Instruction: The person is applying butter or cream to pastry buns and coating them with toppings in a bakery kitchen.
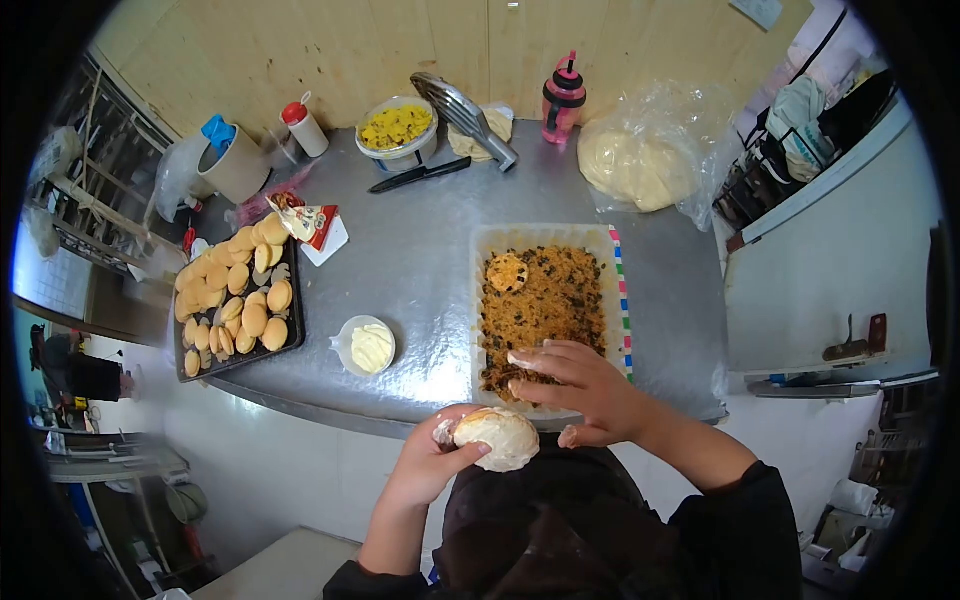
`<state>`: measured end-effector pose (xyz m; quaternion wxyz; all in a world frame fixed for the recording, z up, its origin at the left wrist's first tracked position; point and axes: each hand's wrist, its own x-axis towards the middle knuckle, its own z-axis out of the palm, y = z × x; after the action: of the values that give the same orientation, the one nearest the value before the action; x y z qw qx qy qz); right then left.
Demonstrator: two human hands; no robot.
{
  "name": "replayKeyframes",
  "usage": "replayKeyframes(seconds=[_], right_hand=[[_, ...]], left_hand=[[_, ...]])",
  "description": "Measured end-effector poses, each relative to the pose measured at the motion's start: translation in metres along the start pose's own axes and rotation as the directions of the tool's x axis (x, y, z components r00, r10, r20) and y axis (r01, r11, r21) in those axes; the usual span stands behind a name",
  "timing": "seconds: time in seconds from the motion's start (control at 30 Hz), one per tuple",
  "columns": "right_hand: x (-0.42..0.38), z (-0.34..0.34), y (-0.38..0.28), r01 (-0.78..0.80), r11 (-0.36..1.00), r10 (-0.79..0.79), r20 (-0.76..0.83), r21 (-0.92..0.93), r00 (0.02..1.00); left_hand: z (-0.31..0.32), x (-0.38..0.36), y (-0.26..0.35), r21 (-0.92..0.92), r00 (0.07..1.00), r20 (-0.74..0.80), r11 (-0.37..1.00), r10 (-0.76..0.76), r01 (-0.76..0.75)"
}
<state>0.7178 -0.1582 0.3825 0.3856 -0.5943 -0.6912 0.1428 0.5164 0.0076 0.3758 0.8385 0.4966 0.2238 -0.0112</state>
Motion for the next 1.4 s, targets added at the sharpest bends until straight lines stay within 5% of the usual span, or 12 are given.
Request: replayKeyframes(seconds=[0.03,0.17,0.3,0.4,0.5,0.6,0.73,0.83,1.0,1.23,1.4], right_hand=[[0.001,0.001,-0.003,-0.03,0.997,0.035,-0.069,0.072,0.997],[0.01,0.006,-0.013,0.04,0.998,-0.035,0.097,-0.053,0.995],[-0.006,-0.005,-0.001,-0.102,0.994,0.103,-0.043,0.032,0.994],[0.008,-0.002,-0.013,-0.021,1.0,0.02,0.008,0.015,1.0],[0.003,-0.011,-0.012,0.015,0.956,0.017,0.107,-0.292,0.994],[0.004,-0.021,-0.014,-0.047,0.94,0.045,-0.014,-0.339,0.999],[0.014,-0.012,-0.021,0.037,0.955,-0.006,0.104,-0.296,0.995],[0.005,-0.019,-0.011,-0.055,0.948,0.077,0.058,-0.312,0.995],[-0.004,-0.007,-0.024,-0.101,0.985,0.104,0.016,-0.137,0.994],[-0.027,0.007,-0.032,-0.3,0.88,0.255,-0.167,-0.369,0.952],[-0.022,0.015,-0.032,-0.197,0.889,0.13,-0.185,-0.414,0.974]], left_hand=[[0.003,0.002,-0.001,-0.021,1.0,0.003,1.0,-0.001,0.001],[0.007,0.006,-0.007,0.009,1.0,0.005,1.0,0.017,-0.017],[0.015,0.01,-0.003,0.117,0.999,-0.008,0.992,0.04,-0.038],[0.019,0.011,-0.001,0.186,0.999,0.0,0.982,0.037,-0.036],[0.016,0.011,-0.003,0.247,0.999,-0.003,0.968,0.044,-0.042],[0.015,0.012,-0.004,0.246,0.999,-0.017,0.969,0.041,-0.035],[0.016,0.013,0.003,0.241,1.0,0.019,0.971,0.005,-0.009],[0.014,0.015,0.002,0.178,0.999,0.032,0.984,0.001,-0.007],[0.016,0.014,0.0,-0.176,0.996,-0.07,0.983,-0.056,0.043],[0.018,0.022,-0.01,-0.456,0.991,-0.12,0.89,-0.067,0.005],[0.032,0.028,-0.004,-0.601,0.992,-0.103,0.799,-0.07,-0.006]])
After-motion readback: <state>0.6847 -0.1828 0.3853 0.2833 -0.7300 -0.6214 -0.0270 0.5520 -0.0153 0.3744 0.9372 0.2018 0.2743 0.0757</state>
